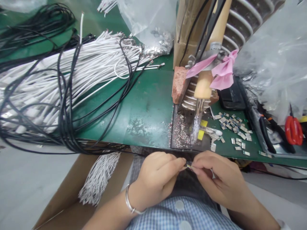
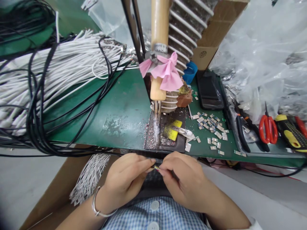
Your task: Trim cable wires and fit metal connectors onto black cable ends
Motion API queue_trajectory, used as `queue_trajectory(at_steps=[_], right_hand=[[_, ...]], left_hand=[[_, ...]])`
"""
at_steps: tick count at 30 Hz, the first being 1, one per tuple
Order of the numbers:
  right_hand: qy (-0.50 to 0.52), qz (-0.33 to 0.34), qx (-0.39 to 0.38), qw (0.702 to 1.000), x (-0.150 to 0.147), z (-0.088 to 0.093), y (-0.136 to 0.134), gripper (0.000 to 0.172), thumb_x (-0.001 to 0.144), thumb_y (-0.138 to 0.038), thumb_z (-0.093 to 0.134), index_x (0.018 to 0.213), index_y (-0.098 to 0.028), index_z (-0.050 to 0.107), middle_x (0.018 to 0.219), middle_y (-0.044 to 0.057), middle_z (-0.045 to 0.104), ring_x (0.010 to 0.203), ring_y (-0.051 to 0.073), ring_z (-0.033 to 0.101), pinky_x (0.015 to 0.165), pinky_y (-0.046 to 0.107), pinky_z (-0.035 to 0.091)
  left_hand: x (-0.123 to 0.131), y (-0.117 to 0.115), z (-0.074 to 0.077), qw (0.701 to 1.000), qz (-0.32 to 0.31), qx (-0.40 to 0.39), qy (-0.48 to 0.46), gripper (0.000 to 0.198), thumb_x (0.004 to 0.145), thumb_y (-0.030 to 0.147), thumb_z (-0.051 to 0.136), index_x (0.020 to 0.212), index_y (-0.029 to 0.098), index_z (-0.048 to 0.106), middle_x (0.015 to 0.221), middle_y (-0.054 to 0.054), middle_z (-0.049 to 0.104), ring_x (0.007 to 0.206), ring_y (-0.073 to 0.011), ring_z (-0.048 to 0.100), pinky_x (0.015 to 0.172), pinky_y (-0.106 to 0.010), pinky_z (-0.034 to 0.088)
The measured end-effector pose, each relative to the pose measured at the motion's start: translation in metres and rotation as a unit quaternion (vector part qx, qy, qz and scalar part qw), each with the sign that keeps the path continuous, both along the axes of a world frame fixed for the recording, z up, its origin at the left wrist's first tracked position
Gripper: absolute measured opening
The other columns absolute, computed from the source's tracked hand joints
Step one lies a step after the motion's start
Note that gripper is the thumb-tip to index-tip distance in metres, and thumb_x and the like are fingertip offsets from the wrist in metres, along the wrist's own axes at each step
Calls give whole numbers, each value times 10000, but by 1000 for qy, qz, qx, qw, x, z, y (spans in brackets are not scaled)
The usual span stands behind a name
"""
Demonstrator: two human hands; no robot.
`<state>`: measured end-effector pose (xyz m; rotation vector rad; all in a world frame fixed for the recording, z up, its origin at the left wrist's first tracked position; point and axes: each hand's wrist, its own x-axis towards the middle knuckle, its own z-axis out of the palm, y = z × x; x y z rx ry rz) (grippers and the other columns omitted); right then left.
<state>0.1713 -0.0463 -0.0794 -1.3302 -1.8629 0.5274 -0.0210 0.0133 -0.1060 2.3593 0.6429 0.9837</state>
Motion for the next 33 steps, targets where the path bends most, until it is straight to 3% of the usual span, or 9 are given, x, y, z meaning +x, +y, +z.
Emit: queue_trajectory(at_steps=[7,13,16,20,25,33], right_hand=[[5,-70,59,996,-12,-9,-3,159,855,-52,540,879,-207,565,694,11,658,617,129,659,567,216,550],[81,-131,40,987,-5,-18,-16,232,825,-36,582,990,-200,594,840,46,654,738,164,656,603,267,545],[85,-113,56,988,-2,-17,-18,304,824,-20,568,1071,-183,637,857,57,640,762,174,635,624,290,537],[93,-52,38,994,-6,-13,-14,298,833,-15,536,1047,-192,645,731,11,625,625,138,620,551,249,513],[137,-80,-35,987,-13,-13,-9,104,844,-146,634,918,-211,598,639,-42,503,496,98,498,422,195,413],[102,-78,-70,989,-15,-11,-7,116,890,-117,556,826,-214,551,624,-51,491,514,81,470,467,182,376]], left_hand=[[0,-2,2,1000,4,6,-9,176,945,94,467,1035,142,610,750,-58,731,587,-139,619,528,-260,489],[-2,-1,3,1000,6,-8,-12,161,912,62,518,1025,123,613,763,-57,727,606,-139,631,555,-259,493],[-2,0,1,1000,9,-10,-19,186,896,46,530,1046,116,615,773,-58,724,618,-140,634,563,-257,492],[-1,1,1,1000,18,-7,-22,202,883,39,541,1055,110,621,759,-56,716,628,-147,628,569,-262,486],[-1,1,4,999,17,-9,-26,194,882,50,550,1043,138,613,794,-52,729,627,-141,619,565,-265,475],[3,0,4,1000,-4,-17,-20,174,853,17,553,984,114,618,777,-66,714,626,-146,603,569,-263,470]])
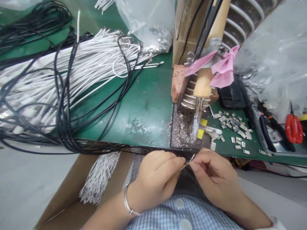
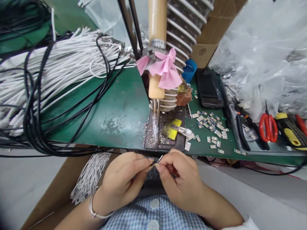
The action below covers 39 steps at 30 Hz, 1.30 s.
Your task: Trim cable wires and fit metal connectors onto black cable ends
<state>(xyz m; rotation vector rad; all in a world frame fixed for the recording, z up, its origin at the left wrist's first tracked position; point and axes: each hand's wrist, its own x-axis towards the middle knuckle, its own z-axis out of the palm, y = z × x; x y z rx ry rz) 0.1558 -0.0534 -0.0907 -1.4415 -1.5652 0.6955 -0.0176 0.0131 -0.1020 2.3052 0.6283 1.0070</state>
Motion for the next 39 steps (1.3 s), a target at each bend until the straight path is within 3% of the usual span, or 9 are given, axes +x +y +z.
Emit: queue_trajectory(at_steps=[5,11,14,16,19,26,32,39], right_hand=[[30,18,-5,999,0,-3,-1,111,907,-135,539,835,-220,528,649,-53,477,515,82,457,472,196,367],[104,-55,41,992,6,-3,-8,114,900,-106,546,908,-218,529,702,-25,493,602,115,496,515,217,420],[153,-24,65,986,4,-1,-10,140,898,-138,531,1013,-217,531,731,-11,493,636,138,511,510,231,448],[138,3,58,989,1,-3,-9,168,887,-103,511,1002,-224,522,731,-14,506,616,131,511,502,231,439],[84,-9,77,993,-1,-8,-4,226,835,-24,528,940,-224,518,749,-20,519,615,118,515,530,238,444],[48,8,119,992,0,-9,2,283,783,41,554,949,-189,570,982,30,565,920,145,625,816,303,559],[5,-17,146,989,1,-6,6,277,773,63,569,919,-173,579,953,26,595,896,118,638,802,252,560],[-44,-29,174,983,2,-3,12,271,779,34,595,929,-193,590,920,28,606,864,143,661,767,283,597]], left_hand=[[3,2,6,996,-34,-83,-18,145,875,27,537,953,110,627,712,-41,673,602,-120,591,563,-215,468],[-4,4,12,976,-42,-203,-60,94,859,60,628,912,121,675,727,-26,686,626,-96,605,603,-184,471],[-5,5,12,963,-31,-261,-65,68,855,84,663,872,148,678,736,-10,695,628,-90,606,605,-181,465],[-4,6,12,956,-26,-284,-67,64,857,100,672,860,163,678,725,1,691,621,-91,600,599,-187,461],[-2,7,12,950,-22,-305,-63,53,865,128,668,846,176,682,690,11,667,600,-97,581,572,-199,448],[2,10,14,941,1,-337,-37,101,891,189,632,809,158,683,644,3,631,533,-100,536,492,-213,402],[7,14,18,932,11,-361,-42,102,886,166,633,791,154,669,676,4,648,575,-88,557,536,-180,444],[13,15,17,899,9,-428,-90,96,886,166,636,791,155,645,690,11,647,604,-79,584,562,-150,480]])
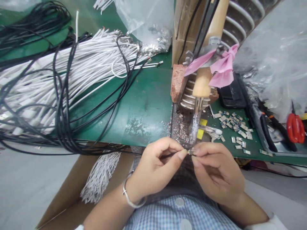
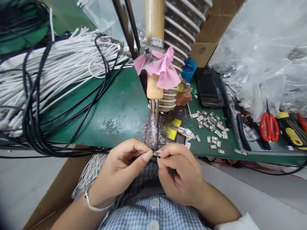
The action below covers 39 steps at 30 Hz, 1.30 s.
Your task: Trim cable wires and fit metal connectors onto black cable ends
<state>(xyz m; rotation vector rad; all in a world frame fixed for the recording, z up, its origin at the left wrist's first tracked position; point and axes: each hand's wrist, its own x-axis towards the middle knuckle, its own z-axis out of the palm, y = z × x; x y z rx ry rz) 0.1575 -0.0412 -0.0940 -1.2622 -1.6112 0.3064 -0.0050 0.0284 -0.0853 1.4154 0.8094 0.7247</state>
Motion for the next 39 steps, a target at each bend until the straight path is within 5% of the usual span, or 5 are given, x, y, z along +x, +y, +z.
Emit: queue_trajectory(at_steps=[30,39], right_hand=[[-34,7,26,999,2,6,3,229,790,-19,581,900,-218,605,850,41,645,797,191,689,694,359,639],[-23,39,30,998,2,-5,0,232,768,0,581,872,-207,591,846,34,656,805,177,697,701,331,642]], left_hand=[[2,0,3,999,8,-27,-26,86,866,154,648,780,161,641,684,1,644,597,-94,582,561,-176,494],[-4,-3,1,999,3,-44,9,107,866,164,642,759,150,638,663,9,630,587,-78,569,548,-148,479]])
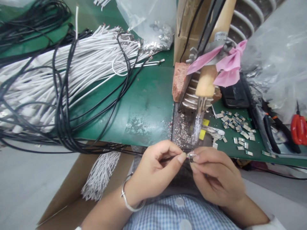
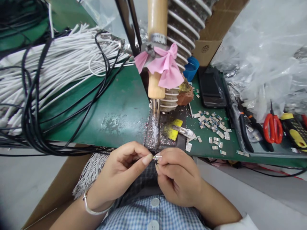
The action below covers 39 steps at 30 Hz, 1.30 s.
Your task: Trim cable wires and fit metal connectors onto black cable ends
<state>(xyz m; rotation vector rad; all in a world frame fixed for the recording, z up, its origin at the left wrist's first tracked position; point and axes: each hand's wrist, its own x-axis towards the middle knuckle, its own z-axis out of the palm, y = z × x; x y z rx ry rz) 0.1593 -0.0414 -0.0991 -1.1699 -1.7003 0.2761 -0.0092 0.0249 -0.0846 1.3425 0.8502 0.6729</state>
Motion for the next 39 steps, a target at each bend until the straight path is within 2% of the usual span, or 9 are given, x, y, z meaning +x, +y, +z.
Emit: queue_trajectory(at_steps=[10,17,22,31,35,37,39], right_hand=[[16,-4,-15,1000,0,6,-3,251,770,-9,575,892,-227,589,820,26,654,755,189,705,648,352,638],[61,14,-42,997,1,8,-8,269,743,26,564,876,-206,586,867,28,627,800,169,699,703,316,627],[88,21,-60,994,2,9,-13,263,736,32,561,859,-200,578,873,34,628,808,173,695,684,315,627],[109,41,-94,989,3,11,-20,282,746,35,552,888,-205,592,870,37,632,814,176,688,689,328,637],[99,58,-90,989,8,9,-24,283,742,32,555,894,-205,584,876,38,637,824,177,693,713,318,629],[91,86,-105,987,14,8,-28,300,743,34,557,911,-214,573,881,32,646,829,176,699,736,305,622],[77,120,-141,980,20,8,-33,288,771,11,565,926,-232,566,869,20,666,809,170,706,728,279,614]], left_hand=[[0,-2,2,1000,-9,-12,5,125,872,198,638,757,148,638,666,-5,628,588,-96,561,539,-177,476],[-3,-5,1,1000,-28,-6,-1,118,880,194,636,771,150,637,658,11,611,580,-79,532,530,-153,446],[-5,-8,1,999,-36,14,10,130,887,190,627,763,150,637,646,15,603,556,-78,504,507,-159,419],[-12,-14,-2,993,-45,102,23,48,879,154,659,854,156,700,730,-8,709,648,-103,627,605,-181,482],[-17,-14,-2,986,-58,155,21,90,889,109,639,891,164,710,804,-17,737,732,-109,672,692,-187,513],[-23,-9,0,976,-39,214,27,116,896,83,615,893,163,699,843,-27,735,785,-117,680,733,-197,521],[-31,1,3,956,16,287,58,118,893,71,606,879,164,677,849,-29,721,800,-124,673,748,-209,519]])
